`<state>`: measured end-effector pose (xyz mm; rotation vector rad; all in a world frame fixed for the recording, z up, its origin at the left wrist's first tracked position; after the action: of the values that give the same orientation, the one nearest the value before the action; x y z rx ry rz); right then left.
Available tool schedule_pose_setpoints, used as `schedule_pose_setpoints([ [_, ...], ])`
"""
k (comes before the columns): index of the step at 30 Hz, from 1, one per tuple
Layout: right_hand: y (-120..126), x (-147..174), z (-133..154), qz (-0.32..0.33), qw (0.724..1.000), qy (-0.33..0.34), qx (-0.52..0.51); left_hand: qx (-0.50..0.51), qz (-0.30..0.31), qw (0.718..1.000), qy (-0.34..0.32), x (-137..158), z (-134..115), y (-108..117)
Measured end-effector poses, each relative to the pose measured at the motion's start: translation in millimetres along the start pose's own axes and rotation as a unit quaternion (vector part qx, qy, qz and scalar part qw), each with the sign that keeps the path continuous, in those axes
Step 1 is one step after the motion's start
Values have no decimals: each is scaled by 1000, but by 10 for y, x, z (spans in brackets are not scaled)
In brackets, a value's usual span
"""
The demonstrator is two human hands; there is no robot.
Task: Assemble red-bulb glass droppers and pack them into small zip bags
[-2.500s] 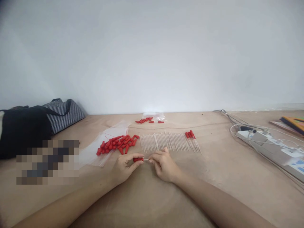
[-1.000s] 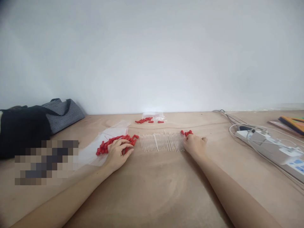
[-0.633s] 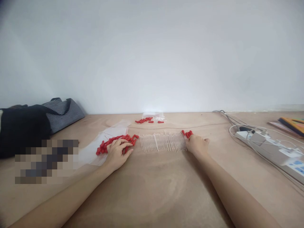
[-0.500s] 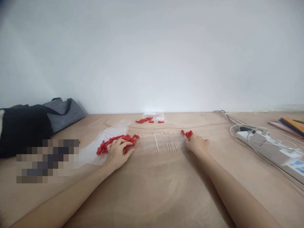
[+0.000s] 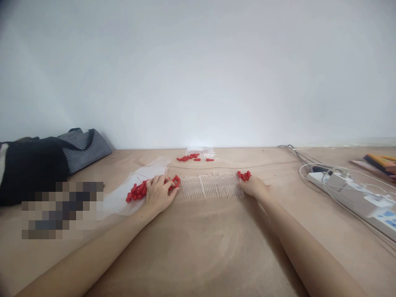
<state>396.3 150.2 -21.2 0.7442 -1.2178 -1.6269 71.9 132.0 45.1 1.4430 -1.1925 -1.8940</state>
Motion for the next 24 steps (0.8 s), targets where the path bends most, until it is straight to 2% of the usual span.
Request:
schedule_pose_setpoints([
  [8,0,31,44,17,1000,18,-13,22,-42,999,17,57,38,104],
  [12,56,81,20,3,1000,-6,2,57,-62,996,18,200,58,233],
  [15,106,120,17,-13,1000,-22,12,81,-55,995,12,306,53,282],
  [20,219,165,112,-63,998,-4,9,103,-32,994,5,372,41,289],
  [24,158,178,186,-38,998,11,48,111,-22,994,0,357,33,267],
])
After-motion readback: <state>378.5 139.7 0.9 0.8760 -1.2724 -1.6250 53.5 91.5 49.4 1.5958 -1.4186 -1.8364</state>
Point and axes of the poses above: each hand's wrist, its own x-axis away from the middle knuckle, its own y-axis out of the back of the hand, z = x × y, the point moved 10 cm from there along -x, towards the middle knuckle, and after that the axes turned 3 degrees about z, right-handed, at the moved point
